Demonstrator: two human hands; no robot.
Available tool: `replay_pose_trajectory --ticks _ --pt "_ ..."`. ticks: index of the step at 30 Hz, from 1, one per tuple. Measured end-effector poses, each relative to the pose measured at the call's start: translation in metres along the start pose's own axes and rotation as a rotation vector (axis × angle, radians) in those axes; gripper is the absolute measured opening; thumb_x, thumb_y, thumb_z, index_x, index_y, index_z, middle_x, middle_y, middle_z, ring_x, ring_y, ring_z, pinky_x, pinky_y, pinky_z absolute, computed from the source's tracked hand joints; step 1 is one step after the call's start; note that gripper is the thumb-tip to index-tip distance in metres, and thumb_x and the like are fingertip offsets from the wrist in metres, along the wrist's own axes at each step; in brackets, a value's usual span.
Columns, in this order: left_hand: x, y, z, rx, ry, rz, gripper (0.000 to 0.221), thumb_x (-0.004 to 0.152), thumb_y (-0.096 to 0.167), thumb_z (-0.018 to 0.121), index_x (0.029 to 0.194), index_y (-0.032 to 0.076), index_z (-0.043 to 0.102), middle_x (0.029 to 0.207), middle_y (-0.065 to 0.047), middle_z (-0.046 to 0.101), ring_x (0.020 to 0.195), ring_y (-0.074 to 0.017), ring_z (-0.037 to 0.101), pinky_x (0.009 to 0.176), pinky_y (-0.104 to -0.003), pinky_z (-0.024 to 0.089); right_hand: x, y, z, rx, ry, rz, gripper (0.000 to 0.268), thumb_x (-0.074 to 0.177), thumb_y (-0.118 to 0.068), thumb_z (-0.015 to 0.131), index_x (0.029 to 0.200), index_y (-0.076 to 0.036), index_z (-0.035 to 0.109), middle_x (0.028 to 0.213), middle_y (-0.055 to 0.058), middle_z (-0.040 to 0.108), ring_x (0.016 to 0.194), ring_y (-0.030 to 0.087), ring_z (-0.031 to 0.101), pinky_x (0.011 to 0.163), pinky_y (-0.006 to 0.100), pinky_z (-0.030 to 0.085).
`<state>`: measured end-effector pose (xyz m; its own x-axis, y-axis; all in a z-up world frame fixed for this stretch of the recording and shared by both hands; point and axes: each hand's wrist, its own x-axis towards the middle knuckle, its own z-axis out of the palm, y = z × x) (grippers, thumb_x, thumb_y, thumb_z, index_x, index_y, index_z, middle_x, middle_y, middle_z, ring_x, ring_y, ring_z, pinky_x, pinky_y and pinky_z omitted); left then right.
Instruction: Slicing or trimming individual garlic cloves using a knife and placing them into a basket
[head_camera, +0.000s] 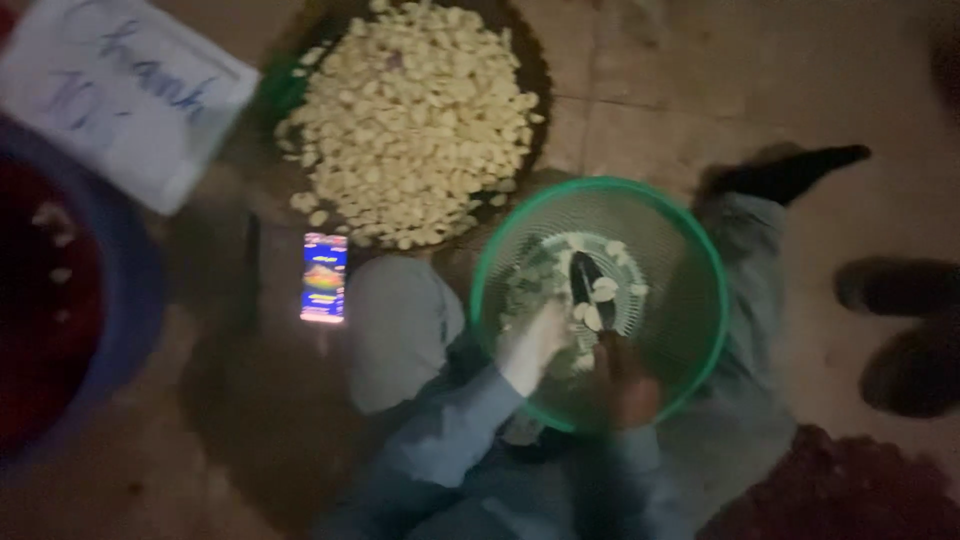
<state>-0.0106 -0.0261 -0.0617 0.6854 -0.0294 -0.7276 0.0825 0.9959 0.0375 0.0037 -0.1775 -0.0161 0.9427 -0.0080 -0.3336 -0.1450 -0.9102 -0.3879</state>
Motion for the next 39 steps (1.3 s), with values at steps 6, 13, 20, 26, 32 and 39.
replay_pose_trajectory --ticks 6,13,20,26,32,39 --pt "-0.055 0.042 0.068 1.804 -0.235 0.833 0.057 0.097 0.042 0.067 0.137 0.001 0.061 0.128 -0.028 0.065 0.115 -0.0488 0.062 0.098 -0.055 0.052 0.001 0.060 0.023 -0.222 0.366 -0.461 0.054 0.091 -0.034 0.075 0.141 -0.021 0.062 0.095 0.019 0.075 0.081 0.040 0.072 0.049 0.041 0.055" --pt "-0.038 0.037 0.078 2.442 -0.605 1.316 0.065 0.087 0.046 0.064 0.141 0.013 0.049 0.153 -0.017 0.042 0.145 -0.0397 0.033 0.121 -0.060 0.025 -0.004 0.046 0.010 -0.151 0.268 -0.533 0.039 0.095 -0.020 0.070 0.133 -0.012 0.066 0.112 0.010 0.075 0.088 0.022 0.073 0.072 0.035 0.059" --pt "-0.043 0.057 0.047 2.547 -0.889 1.016 0.054 0.090 0.037 0.062 0.133 0.005 0.059 0.149 -0.018 0.051 0.139 -0.0375 0.044 0.110 -0.054 0.039 0.003 0.069 0.026 0.084 0.256 -0.491 0.040 0.090 -0.015 0.075 0.129 -0.013 0.072 0.129 0.009 0.073 0.105 0.022 0.074 0.088 0.035 0.061" --pt "-0.054 0.133 0.117 2.241 -0.576 1.107 0.039 0.093 0.029 0.054 0.116 0.000 0.066 0.098 -0.013 0.069 0.075 -0.0269 0.064 0.068 -0.039 0.053 -0.001 0.049 0.014 0.096 0.244 -0.380 0.037 0.095 -0.018 0.071 0.128 -0.002 0.070 0.103 0.016 0.076 0.079 0.024 0.073 0.068 0.035 0.062" --pt "0.063 0.248 0.121 2.483 0.266 1.022 0.035 0.102 0.023 0.051 0.135 0.010 0.056 0.103 -0.012 0.063 0.076 -0.0256 0.064 0.068 -0.042 0.058 0.002 0.043 0.009 0.261 -0.047 -0.203 0.027 0.099 -0.017 0.059 0.123 -0.011 0.069 0.110 0.009 0.074 0.097 0.022 0.073 0.092 0.040 0.060" --pt "0.159 0.264 0.110 2.770 0.301 1.326 0.018 0.090 0.021 0.058 0.100 0.009 0.067 0.094 -0.013 0.071 0.085 -0.0320 0.065 0.077 -0.045 0.051 0.010 0.012 -0.009 0.093 -0.293 0.217 0.037 0.101 -0.026 0.055 0.137 -0.019 0.063 0.132 0.007 0.069 0.116 0.023 0.069 0.104 0.045 0.054"
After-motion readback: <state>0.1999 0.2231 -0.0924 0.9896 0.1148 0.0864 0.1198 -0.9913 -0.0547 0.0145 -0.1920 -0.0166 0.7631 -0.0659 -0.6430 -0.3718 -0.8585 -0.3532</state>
